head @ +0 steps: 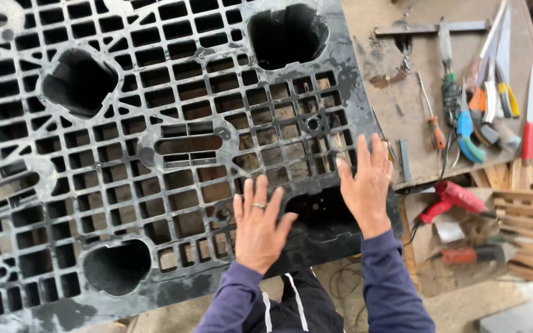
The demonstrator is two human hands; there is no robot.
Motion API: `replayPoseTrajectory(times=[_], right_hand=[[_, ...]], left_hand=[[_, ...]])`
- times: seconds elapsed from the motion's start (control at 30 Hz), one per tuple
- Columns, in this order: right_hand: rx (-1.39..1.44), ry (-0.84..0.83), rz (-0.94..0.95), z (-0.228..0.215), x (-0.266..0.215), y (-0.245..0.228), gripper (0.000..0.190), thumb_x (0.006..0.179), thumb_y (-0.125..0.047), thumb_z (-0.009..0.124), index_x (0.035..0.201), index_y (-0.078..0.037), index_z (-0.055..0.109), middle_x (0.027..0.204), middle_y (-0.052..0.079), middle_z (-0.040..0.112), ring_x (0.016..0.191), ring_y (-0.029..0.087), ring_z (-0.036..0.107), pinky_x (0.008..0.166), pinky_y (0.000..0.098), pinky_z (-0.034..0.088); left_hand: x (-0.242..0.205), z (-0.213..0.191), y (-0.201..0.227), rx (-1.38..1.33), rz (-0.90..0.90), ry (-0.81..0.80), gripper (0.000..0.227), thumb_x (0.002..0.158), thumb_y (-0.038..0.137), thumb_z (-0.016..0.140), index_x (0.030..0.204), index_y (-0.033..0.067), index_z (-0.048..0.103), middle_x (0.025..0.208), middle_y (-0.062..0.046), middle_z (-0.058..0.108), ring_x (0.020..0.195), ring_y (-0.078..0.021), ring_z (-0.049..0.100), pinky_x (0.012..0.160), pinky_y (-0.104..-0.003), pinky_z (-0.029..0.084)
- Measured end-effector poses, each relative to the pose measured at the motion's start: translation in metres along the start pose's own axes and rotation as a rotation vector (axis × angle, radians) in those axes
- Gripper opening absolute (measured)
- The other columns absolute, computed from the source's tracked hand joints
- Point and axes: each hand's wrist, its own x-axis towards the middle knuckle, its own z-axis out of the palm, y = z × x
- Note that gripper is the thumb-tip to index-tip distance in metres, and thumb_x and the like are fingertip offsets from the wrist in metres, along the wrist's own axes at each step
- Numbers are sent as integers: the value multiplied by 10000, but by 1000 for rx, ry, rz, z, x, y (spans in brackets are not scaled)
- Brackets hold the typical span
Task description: The person uses a heated soldering iron to smooth the edges of a large black plastic tray with multiple cavities. They repeatedly run the hot tip along the rim of a cavity, then pause to wipe away residue and inspect the surface before continuing.
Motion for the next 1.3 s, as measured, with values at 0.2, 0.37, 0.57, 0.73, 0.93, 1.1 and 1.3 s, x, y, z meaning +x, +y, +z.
replayPoseTrajectory(times=[0.2,0.37,0.57,0.73,0.93,1.1,1.3], right_hand=[[263,-294,199,9,56,53,1101,695,-377,927,1509,89,350,1438,316,491,1336,436,477,1082,453,390],[664,-439,194,13,76,68,1075,674,-369,919,1508,43,379,1417,191,577,1313,283,541,1100,390,408],[931,-628,448,30,92,88,785,821,-455,787,1425,-17,543,1333,97,655,1242,200,577,1073,345,431],[836,-581,420,51,95,100,637,887,-485,719,1344,-54,620,1272,60,671,1139,157,575,992,327,436],[865,-553,347,47,75,118,409,1029,-455,679,1026,-47,697,816,-103,531,726,55,436,626,274,372],[930,-470,-45,43,58,140,261,1149,-205,632,1195,51,650,961,-14,535,895,94,472,810,281,403],[900,-451,289,100,84,173,486,1101,-389,727,1280,53,638,1136,11,634,1007,116,525,883,287,409]], left_hand=[[-62,-11,-6,23,-334,500,536,828,108,806,1309,29,585,1584,-220,387,1504,-409,352,1219,-537,309],[-143,-4,-5,-145,-997,919,973,912,131,817,1595,-14,140,1652,-298,138,1485,-416,269,1182,-558,283],[-132,23,-37,-1412,-1076,1246,597,931,353,689,1434,118,469,1282,-65,585,1118,-245,605,947,-512,511],[-125,22,-41,-1680,-896,1172,468,979,360,664,1355,101,560,1225,-60,646,1080,-252,637,898,-496,554],[-126,18,-47,-1633,-1247,1439,663,871,235,693,1423,234,325,1248,-60,604,1054,-254,612,846,-518,541],[-118,32,-47,-1522,-991,1616,643,843,172,733,1429,148,468,1235,-53,617,1061,-241,624,890,-422,538],[-114,41,-51,-1438,-830,1679,445,894,111,734,1286,86,525,1063,-57,627,903,-218,649,765,-412,562]])
